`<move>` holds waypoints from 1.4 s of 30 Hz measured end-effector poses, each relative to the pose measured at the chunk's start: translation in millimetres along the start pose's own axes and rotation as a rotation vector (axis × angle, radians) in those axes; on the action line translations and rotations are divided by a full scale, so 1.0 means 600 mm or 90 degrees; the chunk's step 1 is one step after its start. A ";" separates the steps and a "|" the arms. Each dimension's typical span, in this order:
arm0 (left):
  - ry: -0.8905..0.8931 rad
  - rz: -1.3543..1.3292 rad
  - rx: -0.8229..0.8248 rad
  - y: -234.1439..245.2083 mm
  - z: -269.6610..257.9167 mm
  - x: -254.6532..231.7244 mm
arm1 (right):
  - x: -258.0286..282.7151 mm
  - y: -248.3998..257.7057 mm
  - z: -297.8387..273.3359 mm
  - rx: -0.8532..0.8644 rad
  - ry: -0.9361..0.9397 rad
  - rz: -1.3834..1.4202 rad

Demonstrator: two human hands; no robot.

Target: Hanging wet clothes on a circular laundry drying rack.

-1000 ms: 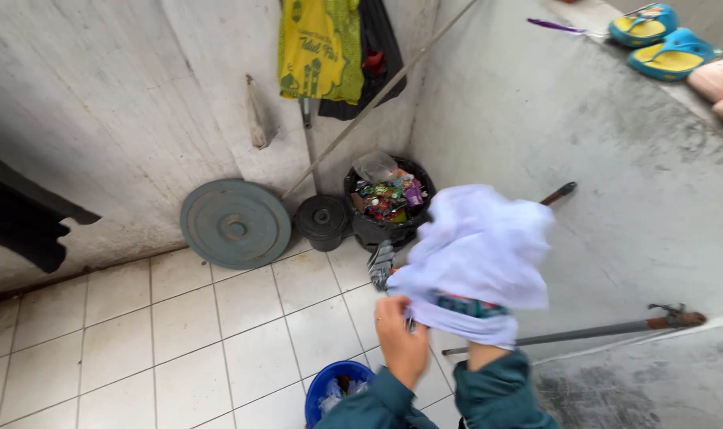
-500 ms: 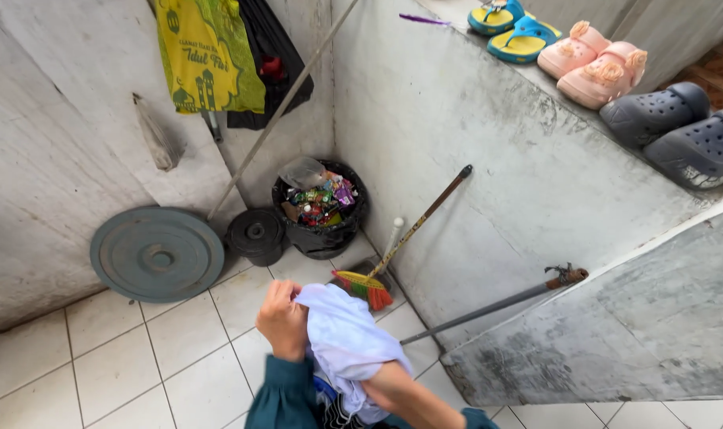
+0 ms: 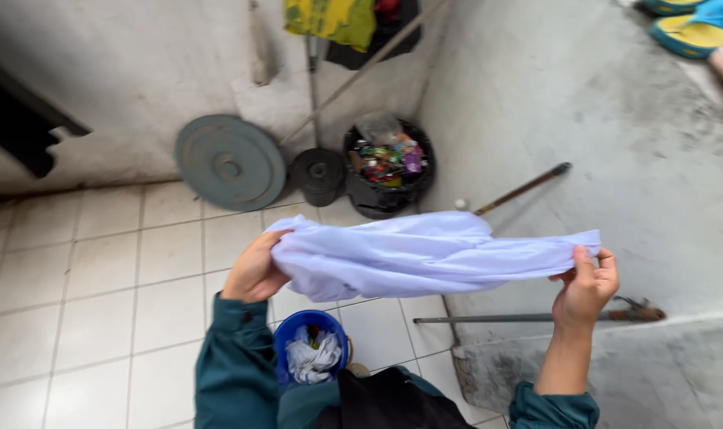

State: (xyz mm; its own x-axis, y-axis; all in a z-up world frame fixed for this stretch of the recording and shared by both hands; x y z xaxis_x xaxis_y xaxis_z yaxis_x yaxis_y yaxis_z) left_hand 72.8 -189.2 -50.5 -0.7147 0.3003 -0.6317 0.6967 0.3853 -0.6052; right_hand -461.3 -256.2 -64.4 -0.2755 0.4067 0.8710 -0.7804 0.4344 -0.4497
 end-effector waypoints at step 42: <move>-0.761 0.694 -0.011 -0.179 -0.087 0.186 | -0.200 -0.331 -0.341 0.227 -0.522 0.209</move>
State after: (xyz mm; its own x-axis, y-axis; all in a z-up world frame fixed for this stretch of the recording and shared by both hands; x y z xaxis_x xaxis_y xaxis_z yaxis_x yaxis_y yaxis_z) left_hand -85.2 -151.4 -30.5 0.5528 -0.3890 -0.7369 0.8079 0.4669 0.3596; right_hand -158.6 -226.8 -120.2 -0.7135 -0.2842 0.6405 -0.6823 0.0735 -0.7274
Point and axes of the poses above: each hand's wrist, its own z-axis towards the middle knuckle, its own y-axis out of the back of the hand, x = y × z, the point moved 5 cm from there along z, towards the middle knuckle, and after that the axes turned 12 degrees about -x, right-handed, at the moved point
